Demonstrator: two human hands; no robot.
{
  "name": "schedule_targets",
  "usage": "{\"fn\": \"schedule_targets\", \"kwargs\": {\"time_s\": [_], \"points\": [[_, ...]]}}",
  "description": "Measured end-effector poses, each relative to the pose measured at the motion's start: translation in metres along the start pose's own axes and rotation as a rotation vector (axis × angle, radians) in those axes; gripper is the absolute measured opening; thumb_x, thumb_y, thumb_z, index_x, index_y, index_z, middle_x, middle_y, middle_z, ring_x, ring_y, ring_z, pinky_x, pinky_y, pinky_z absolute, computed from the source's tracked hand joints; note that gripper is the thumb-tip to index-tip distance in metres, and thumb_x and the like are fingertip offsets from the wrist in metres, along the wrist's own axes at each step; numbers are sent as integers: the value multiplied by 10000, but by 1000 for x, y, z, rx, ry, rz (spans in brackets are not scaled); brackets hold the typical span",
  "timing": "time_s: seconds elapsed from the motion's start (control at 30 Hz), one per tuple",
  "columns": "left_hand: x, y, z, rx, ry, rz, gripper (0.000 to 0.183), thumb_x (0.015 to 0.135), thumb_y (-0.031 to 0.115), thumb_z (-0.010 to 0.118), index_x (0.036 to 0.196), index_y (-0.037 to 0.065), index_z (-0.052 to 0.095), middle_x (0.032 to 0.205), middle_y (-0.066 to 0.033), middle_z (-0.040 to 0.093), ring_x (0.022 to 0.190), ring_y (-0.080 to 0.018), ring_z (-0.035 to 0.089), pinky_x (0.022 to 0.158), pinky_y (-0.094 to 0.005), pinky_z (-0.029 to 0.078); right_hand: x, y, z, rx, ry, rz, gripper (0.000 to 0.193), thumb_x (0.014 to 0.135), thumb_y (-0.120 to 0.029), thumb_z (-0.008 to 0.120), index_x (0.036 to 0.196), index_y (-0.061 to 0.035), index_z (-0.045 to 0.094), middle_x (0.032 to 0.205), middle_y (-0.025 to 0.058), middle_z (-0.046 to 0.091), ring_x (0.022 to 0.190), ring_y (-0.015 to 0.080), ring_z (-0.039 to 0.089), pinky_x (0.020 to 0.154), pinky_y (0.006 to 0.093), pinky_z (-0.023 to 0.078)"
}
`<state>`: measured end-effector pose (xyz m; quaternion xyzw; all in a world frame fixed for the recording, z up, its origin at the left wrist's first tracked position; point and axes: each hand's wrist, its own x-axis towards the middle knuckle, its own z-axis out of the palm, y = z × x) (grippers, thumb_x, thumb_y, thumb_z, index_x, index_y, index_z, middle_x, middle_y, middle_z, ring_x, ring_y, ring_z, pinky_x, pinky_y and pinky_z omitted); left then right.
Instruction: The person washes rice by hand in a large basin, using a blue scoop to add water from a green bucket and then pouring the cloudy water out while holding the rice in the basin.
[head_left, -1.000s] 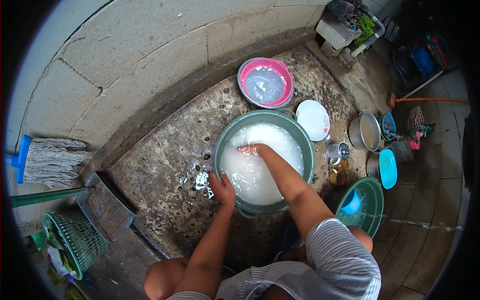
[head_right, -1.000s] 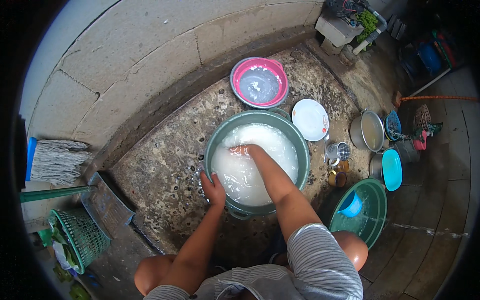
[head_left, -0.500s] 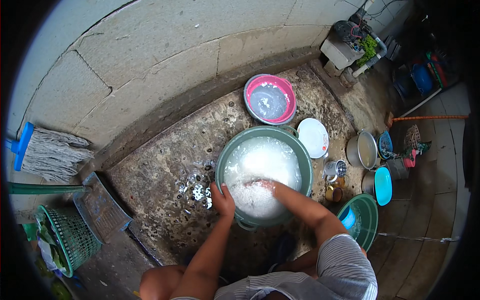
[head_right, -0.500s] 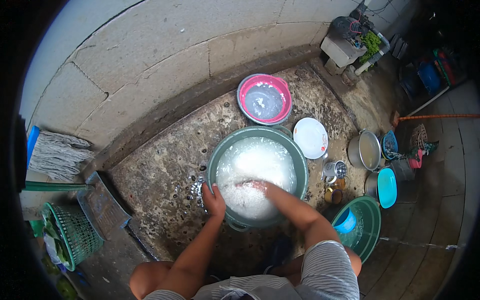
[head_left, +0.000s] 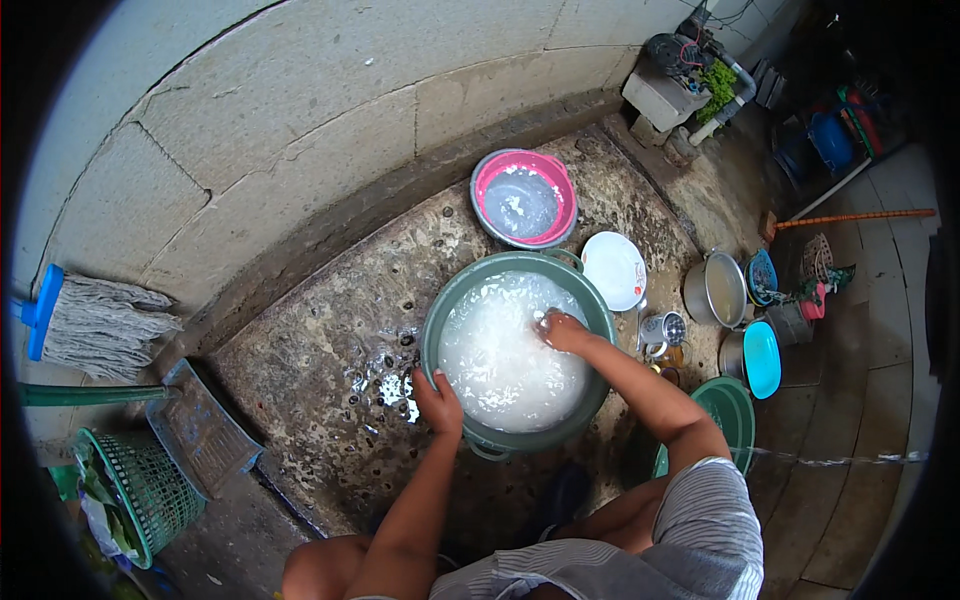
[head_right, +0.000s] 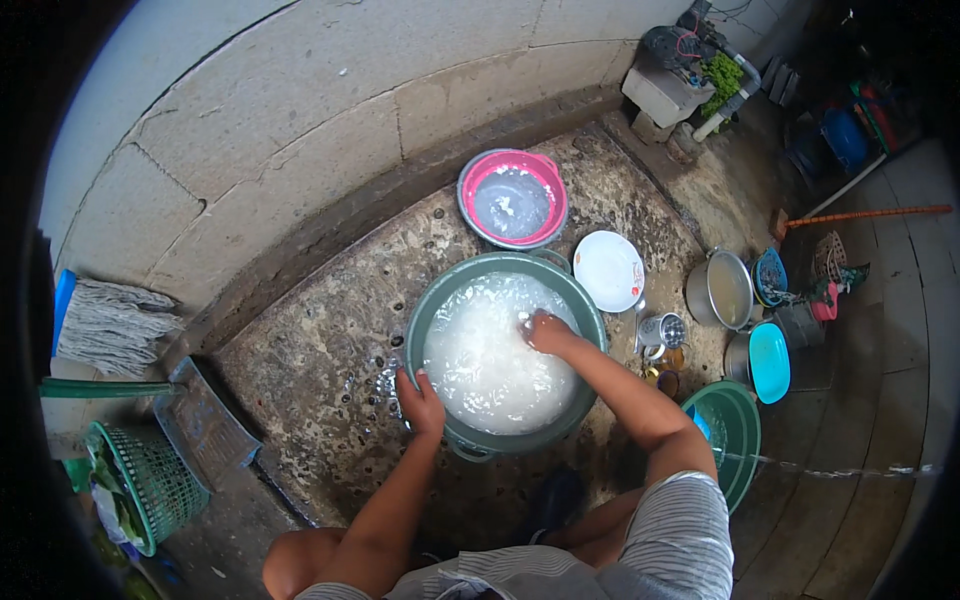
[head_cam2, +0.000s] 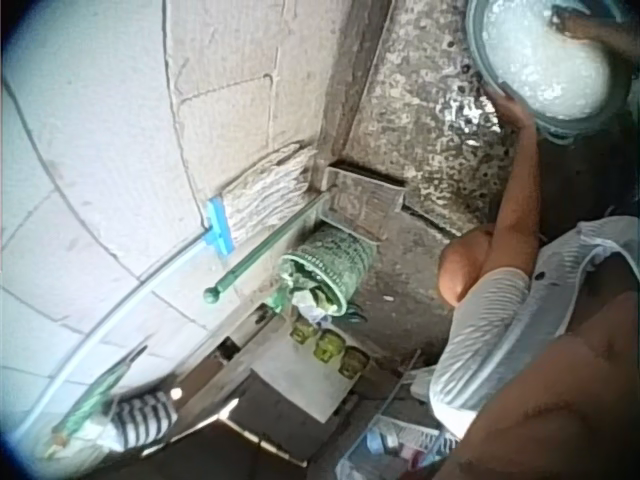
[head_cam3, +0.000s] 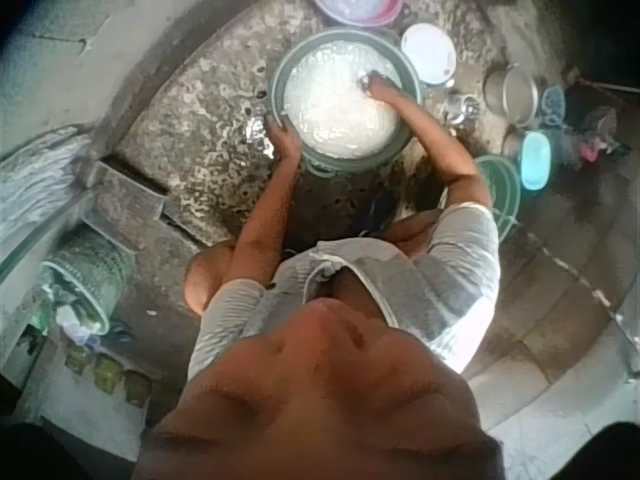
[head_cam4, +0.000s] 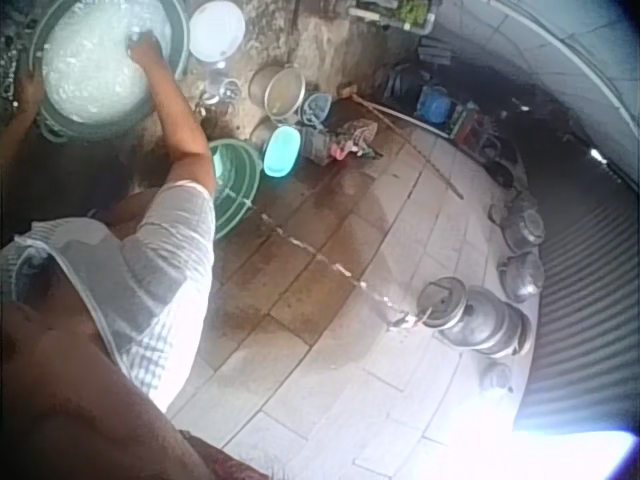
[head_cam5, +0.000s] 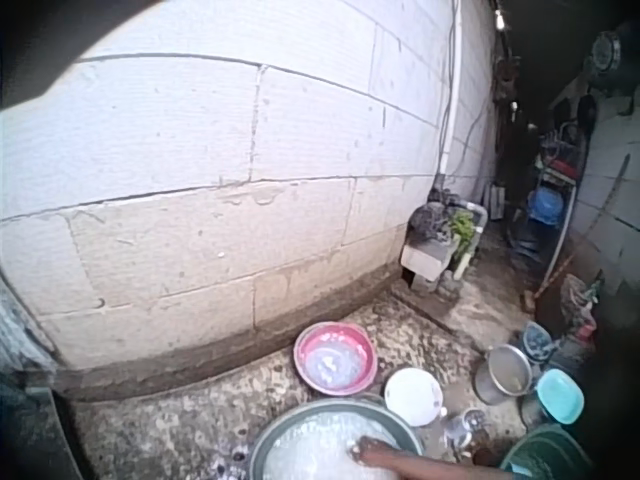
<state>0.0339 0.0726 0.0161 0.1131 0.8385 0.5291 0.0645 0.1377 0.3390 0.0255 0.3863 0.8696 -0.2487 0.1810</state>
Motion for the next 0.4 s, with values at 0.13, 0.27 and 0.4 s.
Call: {"fn": "schedule_targets", "kwargs": {"time_s": [0.13,0.27,0.4], "points": [[-1,-12,-3,55,14,-13,323,922,218,473,1095,-54,479,983,-234,551,906,-391,530,820,-426,404,-8,19,8,29,-365,-100,742,794,-543,559,1233,50,484,1225,269,521,1111,370,529,942,416,413],[0,-13,-4,45,-26,-72,370,926,229,479,1147,-68,465,1025,-244,554,941,-383,536,856,-416,403,2,40,33,-17,-486,179,783,799,-625,521,1355,-83,423,1396,175,399,1273,343,389,1046,397,317],[0,-6,6,-45,66,33,195,892,169,486,935,-21,478,832,-196,511,786,-368,500,724,-447,382,5,87,95,727,-450,104,786,822,-667,469,1409,-158,357,1504,128,206,1379,298,178,1129,433,94]]}}
